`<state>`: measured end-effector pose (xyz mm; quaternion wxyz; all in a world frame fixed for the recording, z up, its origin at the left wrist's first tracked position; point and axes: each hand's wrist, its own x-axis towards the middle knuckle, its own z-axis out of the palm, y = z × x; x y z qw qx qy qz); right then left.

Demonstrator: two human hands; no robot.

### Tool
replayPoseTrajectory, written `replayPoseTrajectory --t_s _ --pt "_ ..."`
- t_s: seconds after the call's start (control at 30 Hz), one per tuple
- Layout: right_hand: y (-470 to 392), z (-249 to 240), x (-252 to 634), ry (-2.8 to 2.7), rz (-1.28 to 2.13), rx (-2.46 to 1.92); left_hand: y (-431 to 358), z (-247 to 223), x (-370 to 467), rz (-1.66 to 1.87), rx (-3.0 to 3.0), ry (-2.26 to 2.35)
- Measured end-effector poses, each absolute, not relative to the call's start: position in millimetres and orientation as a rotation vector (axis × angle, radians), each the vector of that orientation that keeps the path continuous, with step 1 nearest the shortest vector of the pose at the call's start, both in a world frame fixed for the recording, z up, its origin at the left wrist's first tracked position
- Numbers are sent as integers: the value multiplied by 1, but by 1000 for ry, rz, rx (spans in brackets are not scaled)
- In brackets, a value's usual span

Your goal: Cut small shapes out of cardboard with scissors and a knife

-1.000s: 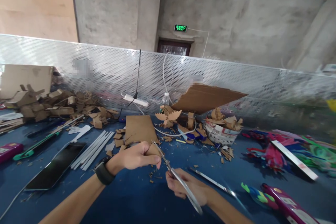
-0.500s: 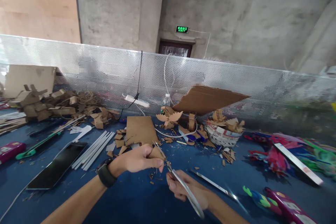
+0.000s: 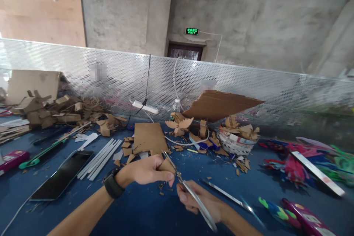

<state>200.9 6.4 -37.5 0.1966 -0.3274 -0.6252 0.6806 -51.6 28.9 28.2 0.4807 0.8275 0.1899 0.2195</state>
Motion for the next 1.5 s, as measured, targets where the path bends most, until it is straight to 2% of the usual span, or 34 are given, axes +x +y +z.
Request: replayPoseTrajectory --t_s 0.17,0.37,0.6,0.9,1.13,1.5 --pt "6 -45 199 -1632 1876 -1031 29 24 -52 556 1941 563" --pt "10 -40 199 -1639 1976 -885 29 11 -42 649 1665 582" --pt "9 -33 198 -1650 2029 -791 25 18 -45 535 1644 505" --pt "3 -48 197 -1587 1882 -971 26 18 -47 536 1659 503" --pt "7 -33 199 -1652 2073 -780 23 22 -49 475 1697 532" --pt "5 -50 194 -1624 1875 -1025 26 23 -52 443 1640 522"
